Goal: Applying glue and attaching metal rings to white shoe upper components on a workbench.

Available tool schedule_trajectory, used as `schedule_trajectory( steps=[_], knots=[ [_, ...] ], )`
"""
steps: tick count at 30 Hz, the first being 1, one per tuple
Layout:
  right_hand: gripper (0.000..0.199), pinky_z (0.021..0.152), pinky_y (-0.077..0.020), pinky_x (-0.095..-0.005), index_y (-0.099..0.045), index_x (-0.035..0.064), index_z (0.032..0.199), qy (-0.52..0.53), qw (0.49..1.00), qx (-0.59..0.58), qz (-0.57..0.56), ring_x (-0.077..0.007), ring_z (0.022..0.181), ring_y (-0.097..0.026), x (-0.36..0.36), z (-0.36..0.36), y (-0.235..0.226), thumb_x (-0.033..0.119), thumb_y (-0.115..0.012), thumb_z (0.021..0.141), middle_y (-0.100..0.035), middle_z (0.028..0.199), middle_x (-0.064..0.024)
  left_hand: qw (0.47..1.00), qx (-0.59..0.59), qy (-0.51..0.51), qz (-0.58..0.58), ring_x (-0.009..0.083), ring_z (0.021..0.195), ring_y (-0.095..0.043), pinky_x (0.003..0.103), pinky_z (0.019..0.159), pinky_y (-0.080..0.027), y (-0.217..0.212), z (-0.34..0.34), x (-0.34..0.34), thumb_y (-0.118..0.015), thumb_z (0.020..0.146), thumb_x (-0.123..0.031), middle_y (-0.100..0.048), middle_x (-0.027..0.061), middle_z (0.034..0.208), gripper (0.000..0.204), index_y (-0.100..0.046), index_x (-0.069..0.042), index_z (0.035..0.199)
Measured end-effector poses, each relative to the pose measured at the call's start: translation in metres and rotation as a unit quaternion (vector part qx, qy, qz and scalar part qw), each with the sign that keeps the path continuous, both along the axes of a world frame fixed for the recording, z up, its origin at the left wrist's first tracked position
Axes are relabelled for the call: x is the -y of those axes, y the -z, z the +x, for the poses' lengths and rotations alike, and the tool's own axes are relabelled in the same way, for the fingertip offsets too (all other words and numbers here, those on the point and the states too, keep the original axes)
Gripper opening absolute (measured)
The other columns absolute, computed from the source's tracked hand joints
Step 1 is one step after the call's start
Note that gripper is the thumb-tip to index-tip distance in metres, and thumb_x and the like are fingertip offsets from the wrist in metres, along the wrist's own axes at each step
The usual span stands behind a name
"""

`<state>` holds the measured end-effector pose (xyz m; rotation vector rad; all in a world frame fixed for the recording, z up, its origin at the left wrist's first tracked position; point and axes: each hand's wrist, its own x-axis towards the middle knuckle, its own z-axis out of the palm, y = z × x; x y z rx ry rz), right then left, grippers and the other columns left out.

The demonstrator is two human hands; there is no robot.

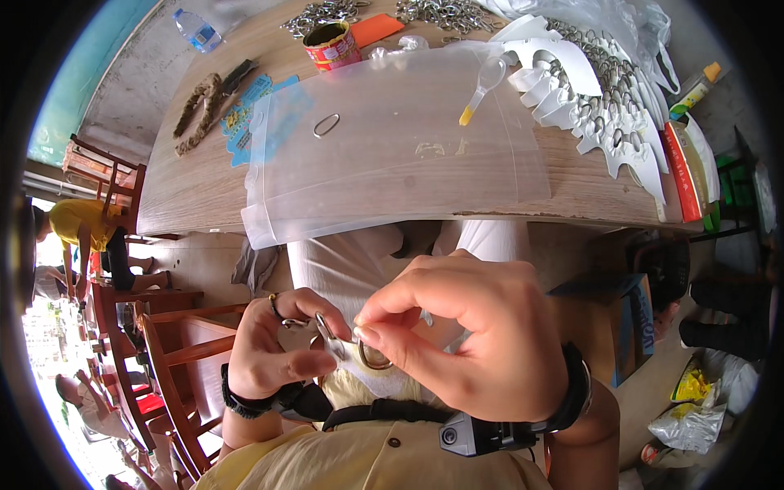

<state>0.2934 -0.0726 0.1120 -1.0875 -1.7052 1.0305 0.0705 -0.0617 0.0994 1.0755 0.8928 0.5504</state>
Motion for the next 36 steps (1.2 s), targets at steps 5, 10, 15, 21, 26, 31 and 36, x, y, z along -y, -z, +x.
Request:
schedule_trajectory(
  steps=[5,10,15,21,26,31,36],
  knots=[
    [0.007,0.061,-0.0467,-0.0262,-0.067,0.0009,0.077,0.027,0.999,0.023,0.035,-0.0177,0.063,-0.063,0.002,-0.005,0.001,0.002,-0.073,0.073,-0.068,0.072,-0.0081,0.995,-0.046,-0.024,0.088,0.0057,0.069,-0.045,0.021,0.062,-0.038,0.008,0.007,0.006,-0.085,0.068,-0.017,-0.059,-0.0040,0.081,0.034,-0.060,-0.006,0.089],
    [0.008,0.063,-0.0468,-0.0265,-0.068,0.0019,0.079,0.032,0.997,0.039,0.065,-0.0178,0.064,-0.064,0.003,-0.007,0.004,0.002,-0.073,0.073,-0.068,0.075,-0.0070,0.980,-0.109,-0.047,0.157,0.0058,0.065,-0.043,0.021,0.060,-0.038,0.012,0.016,0.008,-0.087,0.065,-0.022,-0.055,-0.0048,0.074,0.039,-0.058,-0.007,0.085],
    [0.016,0.064,-0.0488,-0.0278,-0.071,0.0038,0.088,0.026,0.991,0.057,0.122,-0.0208,0.073,-0.066,-0.001,-0.002,0.006,0.000,-0.073,0.073,-0.069,0.084,-0.0088,0.966,-0.118,-0.055,0.224,0.0055,0.059,-0.043,0.021,0.056,-0.037,0.013,0.016,0.007,-0.087,0.064,-0.021,-0.055,-0.0041,0.068,0.038,-0.058,-0.007,0.083],
    [0.019,0.073,-0.0526,-0.0291,-0.070,-0.0025,0.095,0.062,0.996,0.007,0.069,-0.0211,0.085,-0.066,-0.001,0.001,0.004,-0.001,-0.069,0.076,-0.068,0.097,-0.0159,0.961,-0.128,-0.057,0.239,0.0054,0.059,-0.044,0.021,0.055,-0.036,0.013,0.013,0.004,-0.087,0.063,-0.019,-0.055,-0.0038,0.064,0.036,-0.058,-0.007,0.080],
    [0.019,0.064,-0.0519,-0.0227,-0.069,-0.0028,0.096,0.111,0.992,-0.052,0.026,-0.0162,0.083,-0.064,-0.001,0.012,0.003,-0.006,-0.068,0.077,-0.066,0.092,-0.0142,0.962,-0.120,-0.055,0.240,0.0046,0.060,-0.044,0.020,0.056,-0.036,0.013,0.012,0.003,-0.087,0.063,-0.020,-0.055,-0.0038,0.065,0.035,-0.059,-0.007,0.079],
    [0.008,0.059,-0.0494,-0.0218,-0.069,-0.0026,0.089,0.143,0.987,-0.067,0.000,-0.0156,0.080,-0.063,0.005,0.009,-0.003,0.001,-0.064,0.083,-0.066,0.086,-0.0137,0.966,-0.112,-0.051,0.228,0.0038,0.062,-0.048,0.020,0.058,-0.038,0.011,0.011,0.003,-0.088,0.063,-0.019,-0.057,-0.0035,0.069,0.035,-0.060,-0.006,0.080],
    [0.012,0.082,-0.0451,-0.0357,-0.070,0.0030,0.080,-0.006,0.989,0.099,0.109,-0.0257,0.092,-0.059,-0.005,0.012,0.005,0.014,-0.064,0.079,-0.065,0.100,-0.0107,0.969,-0.106,-0.052,0.219,0.0042,0.062,-0.049,0.020,0.058,-0.039,0.010,0.009,0.003,-0.088,0.063,-0.018,-0.058,-0.0031,0.072,0.035,-0.060,-0.006,0.081]
  ],
)
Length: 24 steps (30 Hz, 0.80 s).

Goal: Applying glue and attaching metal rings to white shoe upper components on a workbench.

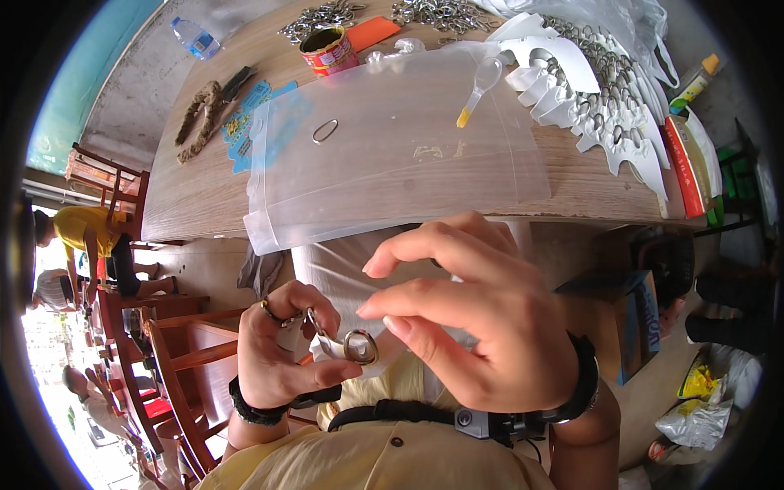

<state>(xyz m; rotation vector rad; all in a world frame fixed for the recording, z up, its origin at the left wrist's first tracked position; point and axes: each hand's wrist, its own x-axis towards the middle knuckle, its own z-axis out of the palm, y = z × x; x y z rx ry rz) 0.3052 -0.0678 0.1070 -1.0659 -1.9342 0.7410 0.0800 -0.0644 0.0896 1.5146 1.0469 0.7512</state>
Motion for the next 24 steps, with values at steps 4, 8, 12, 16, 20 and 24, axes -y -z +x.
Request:
schedule_trajectory(
  steps=[4,8,12,16,20,24],
  knots=[
    [0.008,0.089,-0.0398,-0.0380,-0.068,0.0043,0.076,-0.021,0.999,0.028,-0.010,-0.0270,0.097,-0.055,0.0032,-0.0046,0.0011,0.010,-0.065,0.072,-0.064,0.101,-0.0089,0.999,-0.033,0.015,0.009,0.0048,0.062,-0.049,0.021,0.058,-0.040,0.0016,-0.0042,-0.0014,-0.088,0.063,-0.019,-0.059,-0.0029,0.072,0.035,-0.061,-0.007,0.081],
    [0.009,0.090,-0.0389,-0.0393,-0.067,0.0048,0.075,-0.031,0.999,0.030,-0.011,-0.0282,0.098,-0.055,0.0028,-0.0055,0.0007,0.008,-0.065,0.067,-0.064,0.102,-0.0091,0.999,-0.032,0.002,0.003,0.0055,0.062,-0.049,0.021,0.058,-0.040,0.0001,-0.0029,-0.0012,-0.088,0.062,-0.020,-0.059,-0.0030,0.071,0.036,-0.061,-0.007,0.082],
    [0.012,0.089,-0.0390,-0.0395,-0.066,0.0050,0.074,-0.034,0.999,0.021,-0.034,-0.0288,0.099,-0.055,0.0031,-0.0056,-0.0057,0.009,-0.067,0.063,-0.063,0.103,-0.0090,0.999,-0.045,0.000,-0.003,0.0060,0.062,-0.048,0.021,0.058,-0.040,-0.0016,-0.0028,-0.0012,-0.087,0.062,-0.020,-0.058,-0.0028,0.070,0.037,-0.060,-0.007,0.083],
    [0.015,0.088,-0.0391,-0.0395,-0.065,0.0056,0.074,-0.025,0.998,0.034,-0.039,-0.0288,0.098,-0.056,0.0035,-0.0069,-0.0038,0.010,-0.071,0.061,-0.063,0.103,-0.0086,0.999,-0.045,0.001,-0.020,0.0064,0.062,-0.046,0.021,0.058,-0.039,-0.0034,-0.0023,-0.0027,-0.087,0.063,-0.021,-0.056,-0.0030,0.069,0.037,-0.059,-0.006,0.083],
    [0.016,0.088,-0.0390,-0.0391,-0.065,0.0064,0.073,-0.021,0.999,0.034,-0.033,-0.0282,0.098,-0.056,0.0030,-0.0086,-0.0008,0.009,-0.074,0.060,-0.063,0.102,-0.0077,0.998,-0.055,-0.007,-0.034,0.0072,0.062,-0.044,0.022,0.058,-0.038,-0.0028,-0.0025,-0.0023,-0.087,0.063,-0.022,-0.054,-0.0035,0.069,0.038,-0.059,-0.007,0.083],
    [0.015,0.086,-0.0389,-0.0368,-0.065,0.0071,0.073,-0.017,0.999,0.035,-0.036,-0.0254,0.095,-0.057,0.0018,-0.0083,-0.0006,0.009,-0.075,0.062,-0.063,0.101,-0.0063,0.997,-0.065,-0.017,-0.042,0.0078,0.062,-0.043,0.022,0.058,-0.038,-0.0043,-0.0011,-0.0024,-0.088,0.062,-0.024,-0.054,-0.0035,0.069,0.039,-0.059,-0.007,0.083]
  ],
)
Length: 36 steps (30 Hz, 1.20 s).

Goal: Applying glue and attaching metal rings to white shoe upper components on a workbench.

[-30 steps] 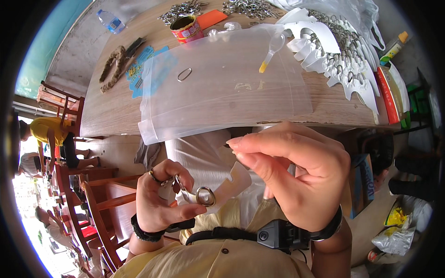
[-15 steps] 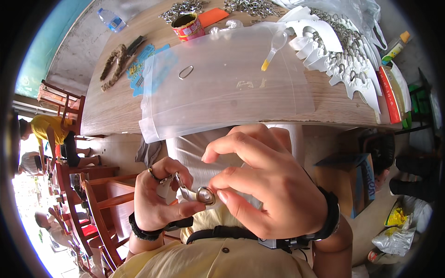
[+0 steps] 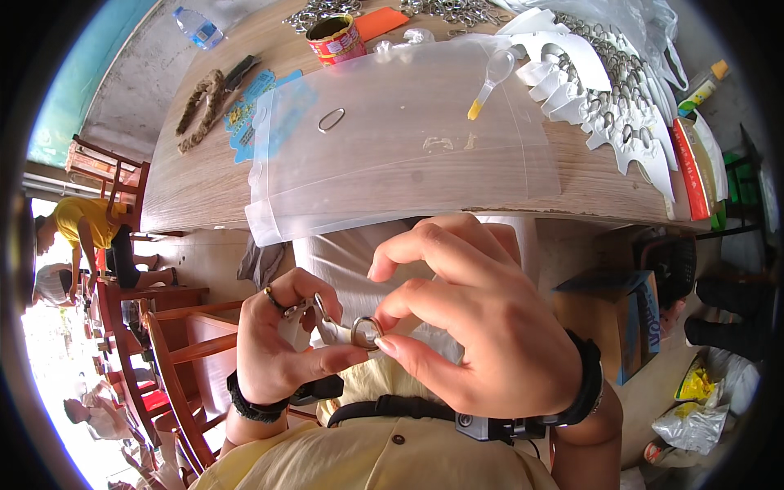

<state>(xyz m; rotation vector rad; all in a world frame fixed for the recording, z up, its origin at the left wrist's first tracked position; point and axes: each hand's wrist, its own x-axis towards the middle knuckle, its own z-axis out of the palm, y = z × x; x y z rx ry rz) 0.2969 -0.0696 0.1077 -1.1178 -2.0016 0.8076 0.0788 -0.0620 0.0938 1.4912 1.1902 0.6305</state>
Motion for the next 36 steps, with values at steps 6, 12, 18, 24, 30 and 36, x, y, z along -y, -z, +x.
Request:
schedule_trajectory(
  steps=[6,12,18,24,30,36],
  knots=[
    [0.015,0.081,-0.0392,-0.0326,-0.065,0.0071,0.074,0.010,0.999,-0.017,-0.051,-0.0201,0.083,-0.060,0.001,-0.001,0.000,0.007,-0.075,0.063,-0.064,0.092,-0.0050,1.000,-0.010,-0.007,0.001,0.0078,0.063,-0.042,0.022,0.058,-0.038,-0.001,0.002,0.000,-0.088,0.062,-0.024,-0.055,-0.0039,0.070,0.039,-0.060,-0.007,0.083],
    [0.013,0.068,-0.0396,-0.0279,-0.061,0.0046,0.078,0.002,0.997,-0.053,-0.052,-0.0181,0.073,-0.062,0.000,0.001,0.007,0.002,-0.072,0.071,-0.063,0.090,-0.0034,0.988,0.121,-0.015,-0.097,0.0096,0.081,-0.054,0.024,0.071,-0.042,0.005,-0.003,-0.003,-0.086,0.064,-0.025,-0.062,0.0020,0.094,0.054,-0.058,-0.004,0.105],
    [0.009,0.071,-0.0463,-0.0266,-0.064,0.0000,0.081,-0.036,0.960,-0.190,-0.201,-0.0171,0.076,-0.062,-0.004,0.012,0.015,0.002,-0.069,0.075,-0.064,0.091,-0.0086,0.827,0.483,0.084,-0.276,0.0362,0.105,-0.057,0.040,0.092,-0.044,0.007,-0.016,-0.009,-0.072,0.063,-0.068,-0.054,0.0283,0.119,0.119,-0.028,0.015,0.135],
    [0.010,0.081,-0.0449,-0.0279,-0.066,-0.0020,0.085,-0.030,0.898,-0.287,-0.334,-0.0144,0.089,-0.061,-0.002,0.013,0.020,0.006,-0.069,0.079,-0.064,0.095,-0.0092,0.708,0.640,0.226,-0.193,0.0404,0.143,-0.008,0.051,0.113,-0.013,0.065,-0.039,-0.009,-0.060,0.061,-0.083,-0.016,0.0251,0.153,0.126,-0.025,0.004,0.145],
    [0.012,0.083,-0.0450,-0.0285,-0.066,-0.0025,0.085,0.046,0.894,-0.321,-0.310,-0.0153,0.092,-0.061,0.001,0.004,0.035,0.009,-0.069,0.081,-0.064,0.094,-0.0107,0.824,0.543,0.116,-0.109,0.0387,0.139,-0.026,0.053,0.112,-0.020,0.060,-0.011,0.006,-0.071,0.078,-0.033,-0.033,0.0207,0.147,0.075,-0.039,-0.009,0.141],
    [0.009,0.072,-0.0497,-0.0272,-0.063,-0.0046,0.082,0.080,0.947,-0.251,-0.184,-0.0159,0.079,-0.064,0.004,-0.007,0.034,0.002,-0.068,0.079,-0.064,0.091,-0.0107,0.864,0.491,-0.049,-0.097,0.0313,0.125,-0.047,0.048,0.104,-0.038,0.072,0.009,0.018,-0.073,0.070,0.014,-0.052,0.0147,0.131,0.069,-0.049,-0.013,0.129]
  ],
)
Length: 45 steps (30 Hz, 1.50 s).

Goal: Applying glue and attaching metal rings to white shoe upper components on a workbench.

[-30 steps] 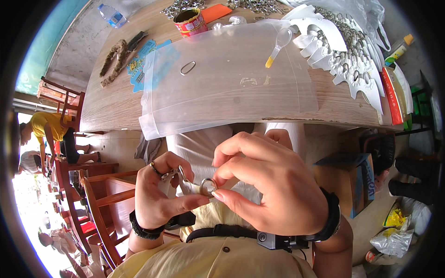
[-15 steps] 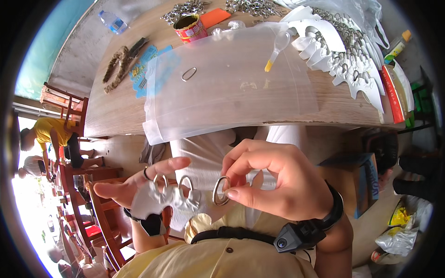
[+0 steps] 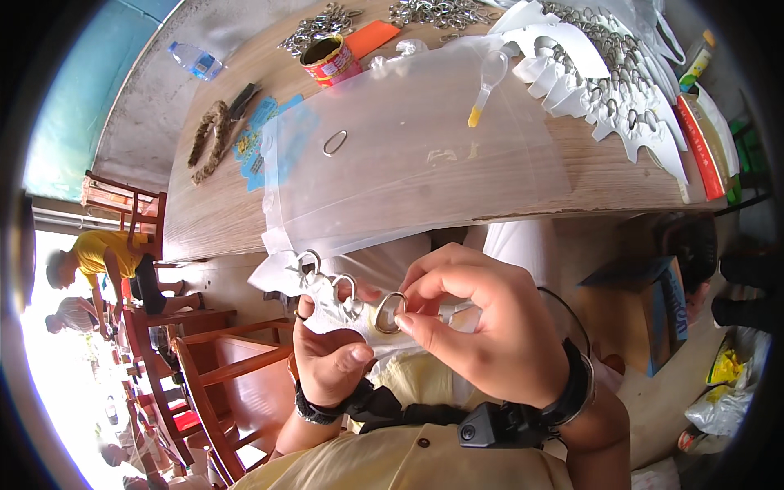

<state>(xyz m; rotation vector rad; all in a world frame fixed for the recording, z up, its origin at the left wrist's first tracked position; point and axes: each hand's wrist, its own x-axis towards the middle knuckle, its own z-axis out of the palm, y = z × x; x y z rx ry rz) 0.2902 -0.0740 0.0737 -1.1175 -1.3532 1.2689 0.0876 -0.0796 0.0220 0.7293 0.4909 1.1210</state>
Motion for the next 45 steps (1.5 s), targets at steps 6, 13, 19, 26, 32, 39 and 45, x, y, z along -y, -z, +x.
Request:
schedule_trajectory(
  steps=[6,13,19,26,32,39,45],
  knots=[
    [0.007,0.064,-0.0517,-0.0258,-0.061,-0.0042,0.080,0.025,0.994,0.070,0.076,-0.0154,0.071,-0.067,-0.001,-0.006,-0.008,-0.004,-0.067,0.076,-0.064,0.091,-0.0111,0.994,-0.059,-0.094,0.024,0.0241,0.114,-0.054,0.042,0.096,-0.046,-0.014,0.014,0.000,-0.073,0.069,0.016,-0.056,0.0110,0.120,0.058,-0.052,-0.008,0.118],
    [0.009,0.064,-0.0521,-0.0274,-0.061,-0.0027,0.077,0.064,0.990,0.090,0.091,-0.0185,0.072,-0.068,0.000,-0.012,-0.012,-0.002,-0.068,0.072,-0.065,0.091,-0.0137,0.991,-0.036,-0.130,0.022,0.0188,0.106,-0.055,0.036,0.088,-0.050,-0.017,0.021,0.001,-0.073,0.070,0.016,-0.053,0.0077,0.112,0.056,-0.049,-0.009,0.114],
    [0.010,0.064,-0.0514,-0.0295,-0.060,-0.0013,0.073,0.087,0.987,0.087,0.106,-0.0227,0.072,-0.068,-0.003,-0.016,-0.010,-0.001,-0.069,0.070,-0.066,0.088,-0.0148,0.987,-0.038,-0.155,0.020,0.0165,0.104,-0.053,0.034,0.088,-0.049,-0.010,0.022,0.006,-0.072,0.070,0.016,-0.051,0.0071,0.113,0.057,-0.047,-0.010,0.114],
    [0.011,0.064,-0.0510,-0.0294,-0.059,-0.0012,0.072,0.091,0.986,0.088,0.110,-0.0233,0.074,-0.067,-0.004,-0.018,-0.011,-0.002,-0.069,0.069,-0.066,0.086,-0.0146,0.989,-0.019,-0.147,0.028,0.0192,0.106,-0.052,0.036,0.091,-0.047,-0.014,0.023,0.007,-0.077,0.069,0.010,-0.051,0.0078,0.114,0.066,-0.042,-0.012,0.122],
    [0.007,0.075,-0.0494,-0.0301,-0.060,-0.0031,0.075,0.049,0.994,0.082,0.059,-0.0203,0.085,-0.065,-0.004,-0.016,-0.020,-0.002,-0.067,0.072,-0.065,0.096,-0.0178,0.990,0.011,-0.138,0.032,0.0213,0.103,-0.055,0.037,0.088,-0.049,-0.016,0.022,0.003,-0.074,0.070,0.013,-0.050,0.0086,0.114,0.065,-0.042,-0.014,0.121],
    [0.010,0.068,-0.0483,-0.0272,-0.063,-0.0037,0.075,0.032,0.990,0.106,0.091,-0.0188,0.078,-0.065,-0.009,-0.013,-0.028,0.005,-0.068,0.078,-0.067,0.090,-0.0157,0.986,0.007,-0.165,0.004,0.0197,0.100,-0.057,0.035,0.084,-0.052,-0.021,0.026,0.002,-0.067,0.073,0.019,-0.049,0.0066,0.112,0.064,-0.040,-0.016,0.119],
    [0.009,0.062,-0.0481,-0.0259,-0.069,-0.0042,0.077,0.062,0.984,0.124,0.111,-0.0167,0.070,-0.065,-0.009,-0.017,-0.026,0.004,-0.068,0.079,-0.069,0.088,-0.0143,0.983,0.050,-0.175,-0.024,0.0202,0.101,-0.057,0.036,0.084,-0.053,-0.025,0.028,0.004,-0.067,0.072,0.020,-0.050,0.0081,0.115,0.071,-0.039,-0.019,0.125]
  ],
)
